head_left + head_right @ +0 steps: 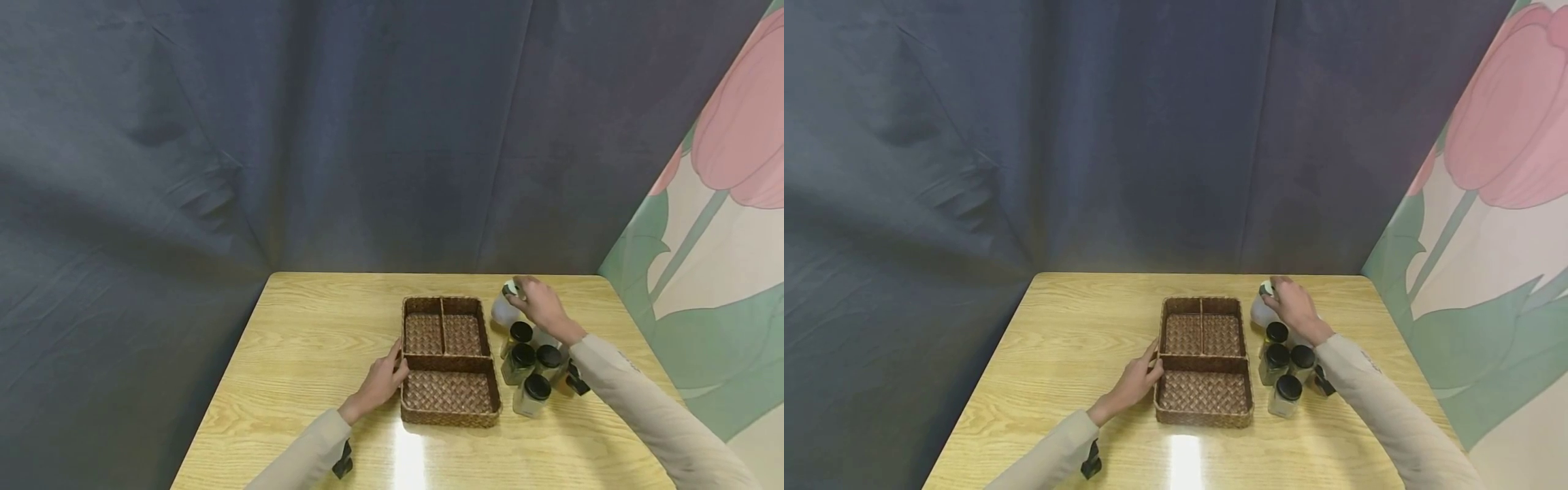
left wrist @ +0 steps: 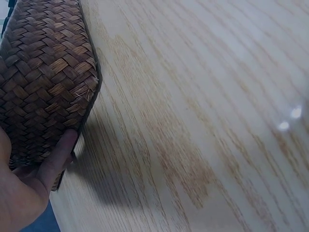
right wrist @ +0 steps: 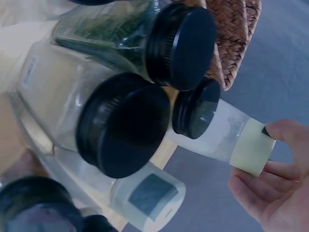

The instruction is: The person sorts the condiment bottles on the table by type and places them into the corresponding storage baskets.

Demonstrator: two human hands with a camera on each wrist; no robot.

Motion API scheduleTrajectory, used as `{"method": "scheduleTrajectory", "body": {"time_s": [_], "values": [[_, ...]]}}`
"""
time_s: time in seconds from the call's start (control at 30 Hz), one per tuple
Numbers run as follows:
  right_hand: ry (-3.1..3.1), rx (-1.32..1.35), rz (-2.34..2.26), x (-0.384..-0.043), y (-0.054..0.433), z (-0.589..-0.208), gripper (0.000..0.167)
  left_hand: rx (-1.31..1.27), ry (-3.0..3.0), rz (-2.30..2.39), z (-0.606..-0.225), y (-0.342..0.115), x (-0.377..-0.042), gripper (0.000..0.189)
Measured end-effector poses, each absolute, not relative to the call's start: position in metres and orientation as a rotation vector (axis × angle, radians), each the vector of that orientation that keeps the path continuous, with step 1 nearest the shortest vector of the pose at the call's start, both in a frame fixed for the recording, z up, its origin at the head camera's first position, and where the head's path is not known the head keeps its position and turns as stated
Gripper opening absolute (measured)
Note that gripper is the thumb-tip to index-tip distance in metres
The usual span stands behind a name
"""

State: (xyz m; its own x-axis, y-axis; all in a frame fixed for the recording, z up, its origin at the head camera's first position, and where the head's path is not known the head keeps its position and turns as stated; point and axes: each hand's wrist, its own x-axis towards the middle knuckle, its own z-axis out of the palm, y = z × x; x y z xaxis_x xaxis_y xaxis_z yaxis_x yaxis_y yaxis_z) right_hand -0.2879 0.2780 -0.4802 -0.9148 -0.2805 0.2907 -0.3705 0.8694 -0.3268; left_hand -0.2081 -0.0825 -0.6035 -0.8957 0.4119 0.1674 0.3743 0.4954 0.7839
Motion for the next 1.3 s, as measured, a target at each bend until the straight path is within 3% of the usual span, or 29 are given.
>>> {"method": "scheduleTrajectory", "body": {"time_s": [1.3], "values": [[-2.641, 0.513, 0.754, -0.289, 0.234, -0.445, 0.04, 0.694, 2.651, 1.405, -0.6, -0.082, -0.206, 0.06]]}}
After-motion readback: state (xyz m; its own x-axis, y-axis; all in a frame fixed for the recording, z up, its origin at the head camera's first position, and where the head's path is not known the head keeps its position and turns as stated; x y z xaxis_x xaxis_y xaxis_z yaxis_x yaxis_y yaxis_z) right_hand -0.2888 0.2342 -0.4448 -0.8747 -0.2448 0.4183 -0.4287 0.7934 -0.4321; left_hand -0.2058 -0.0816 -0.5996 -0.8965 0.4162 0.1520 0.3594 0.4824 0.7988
